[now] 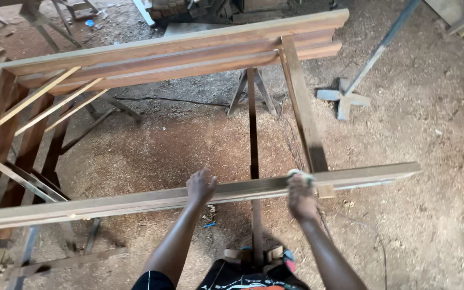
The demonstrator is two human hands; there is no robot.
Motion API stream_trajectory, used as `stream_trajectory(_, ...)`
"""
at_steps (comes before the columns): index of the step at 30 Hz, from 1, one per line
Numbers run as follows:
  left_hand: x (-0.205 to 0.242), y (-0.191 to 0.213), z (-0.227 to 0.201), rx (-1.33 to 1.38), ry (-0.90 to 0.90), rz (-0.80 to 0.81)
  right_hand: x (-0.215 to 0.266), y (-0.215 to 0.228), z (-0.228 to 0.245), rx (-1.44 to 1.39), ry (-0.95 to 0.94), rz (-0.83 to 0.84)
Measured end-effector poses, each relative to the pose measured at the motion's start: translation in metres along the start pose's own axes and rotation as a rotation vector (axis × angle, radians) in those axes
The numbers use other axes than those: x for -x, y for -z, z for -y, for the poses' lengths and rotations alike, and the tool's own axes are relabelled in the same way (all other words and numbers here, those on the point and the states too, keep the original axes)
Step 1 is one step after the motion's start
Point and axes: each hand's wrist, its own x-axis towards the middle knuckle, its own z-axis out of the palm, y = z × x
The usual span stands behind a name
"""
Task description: The person sands the surface of a large wooden frame using a small piece of sandpaper held by hand.
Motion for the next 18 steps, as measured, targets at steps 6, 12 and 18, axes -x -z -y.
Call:
stream_trajectory(6, 0.019, -0.041, -0.114, 0.004, -0.039, -0.085, 0.005, -0.006, -0.055, -1.053, -0.083, -0.215)
stream_trajectory(12, 0.021, -0.017, -0.180, -0.192, 0.219, 0.090, 0.050, -0.106, -0.141, -0.687, -0.419, -0.231)
stream_trajectory(18, 0.020, -0.020, -0.187, -0.235, 0.255, 0.163, 0.033, -0.090, -0.100, -1.053, -0.363, -0.019)
